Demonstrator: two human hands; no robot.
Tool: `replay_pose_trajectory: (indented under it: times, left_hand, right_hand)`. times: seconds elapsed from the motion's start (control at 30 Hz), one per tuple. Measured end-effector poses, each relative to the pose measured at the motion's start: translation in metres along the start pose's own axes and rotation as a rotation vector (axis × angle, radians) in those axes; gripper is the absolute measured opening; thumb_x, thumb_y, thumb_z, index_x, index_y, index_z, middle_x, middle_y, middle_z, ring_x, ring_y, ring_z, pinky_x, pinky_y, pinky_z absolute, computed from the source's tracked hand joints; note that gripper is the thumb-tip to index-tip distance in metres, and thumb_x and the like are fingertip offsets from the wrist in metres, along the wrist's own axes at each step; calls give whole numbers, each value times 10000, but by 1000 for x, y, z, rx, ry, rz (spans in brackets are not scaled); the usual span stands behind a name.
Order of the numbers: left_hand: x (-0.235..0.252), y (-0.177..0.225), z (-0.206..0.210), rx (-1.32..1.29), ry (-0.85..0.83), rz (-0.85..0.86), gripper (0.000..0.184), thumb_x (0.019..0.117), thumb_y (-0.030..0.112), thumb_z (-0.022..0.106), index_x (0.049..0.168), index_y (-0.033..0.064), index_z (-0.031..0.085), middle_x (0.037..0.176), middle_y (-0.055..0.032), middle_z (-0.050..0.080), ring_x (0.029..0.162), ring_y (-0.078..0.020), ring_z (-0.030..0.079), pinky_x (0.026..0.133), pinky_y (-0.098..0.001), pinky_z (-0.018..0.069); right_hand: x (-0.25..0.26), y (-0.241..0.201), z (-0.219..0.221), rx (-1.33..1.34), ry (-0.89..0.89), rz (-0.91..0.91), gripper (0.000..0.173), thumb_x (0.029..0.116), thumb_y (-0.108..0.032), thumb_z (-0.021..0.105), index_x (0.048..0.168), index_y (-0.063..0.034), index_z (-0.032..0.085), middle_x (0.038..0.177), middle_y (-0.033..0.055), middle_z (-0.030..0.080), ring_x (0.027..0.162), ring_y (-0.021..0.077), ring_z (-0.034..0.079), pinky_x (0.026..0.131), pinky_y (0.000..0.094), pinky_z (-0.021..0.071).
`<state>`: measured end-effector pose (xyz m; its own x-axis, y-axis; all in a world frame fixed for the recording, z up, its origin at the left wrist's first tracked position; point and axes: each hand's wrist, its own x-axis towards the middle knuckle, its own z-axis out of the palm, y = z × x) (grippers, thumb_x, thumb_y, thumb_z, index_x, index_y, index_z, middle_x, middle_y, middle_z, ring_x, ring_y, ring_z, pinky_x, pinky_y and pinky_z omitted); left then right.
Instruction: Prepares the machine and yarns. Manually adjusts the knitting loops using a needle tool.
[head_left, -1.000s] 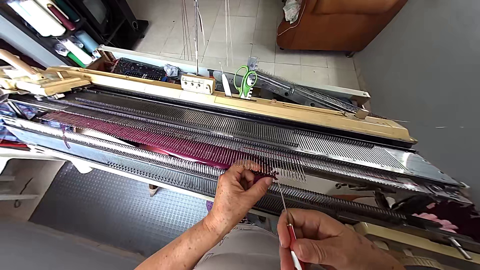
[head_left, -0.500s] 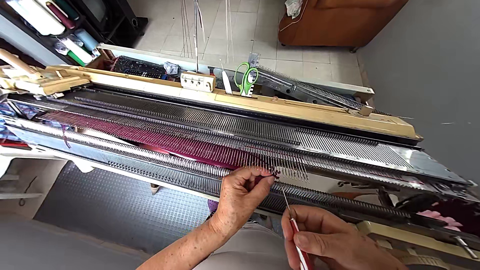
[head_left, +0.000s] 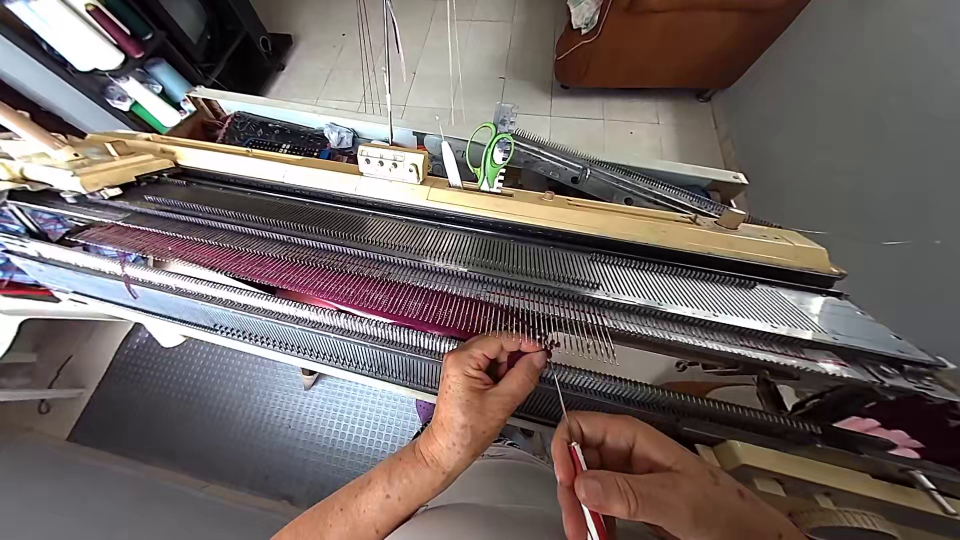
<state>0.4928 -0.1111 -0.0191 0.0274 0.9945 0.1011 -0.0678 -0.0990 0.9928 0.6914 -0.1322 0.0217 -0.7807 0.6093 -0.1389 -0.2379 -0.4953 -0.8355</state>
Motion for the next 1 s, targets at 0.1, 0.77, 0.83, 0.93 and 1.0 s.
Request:
replay_pose_trajectory:
  times: [0.1, 0.77, 0.83, 0.93, 1.0]
  left_hand:
    - [0, 0, 0, 4, 3, 2, 82, 906, 4, 674, 905, 2, 756, 726, 29, 657, 666, 19, 579, 631, -151, 497]
    - [-2, -3, 1, 23, 0, 21, 81, 904, 11, 681, 922, 1, 760, 752, 21, 675, 673, 16, 591, 634, -151, 504]
    - [-2, -2, 1, 29, -2, 33, 77, 903, 11, 684, 920, 0, 758, 749, 22, 671, 671, 19, 586, 630, -149, 500]
    - [-1, -1, 0, 31, -11, 36, 75, 903, 12, 685, 922, 2, 757, 744, 27, 665, 662, 23, 577, 621, -145, 493]
    - [-1, 0, -1, 15, -24, 22, 79, 906, 11, 682, 927, 1, 758, 744, 31, 668, 661, 24, 579, 619, -146, 494]
  right_hand:
    - [0, -1, 1, -10, -10, -7, 176, 974, -214, 679, 1120, -132, 628, 921, -33, 715, 840, 41, 715, 730, 199, 607]
    - [4, -1, -2, 7, 15, -7, 188, 978, -200, 672, 1144, -127, 619, 934, -9, 727, 828, 60, 729, 689, 212, 619]
    - [4, -1, -2, 14, 13, -9, 184, 981, -190, 666, 1146, -125, 615, 936, -7, 726, 827, 65, 732, 685, 217, 623]
    - [0, 1, 0, 31, 20, -5, 209, 980, -206, 675, 1165, -130, 615, 962, 5, 734, 854, 81, 739, 708, 229, 627]
    - [3, 3, -2, 38, 57, -4, 216, 991, -210, 662, 1184, -126, 617, 1002, 19, 738, 875, 99, 745, 704, 248, 636]
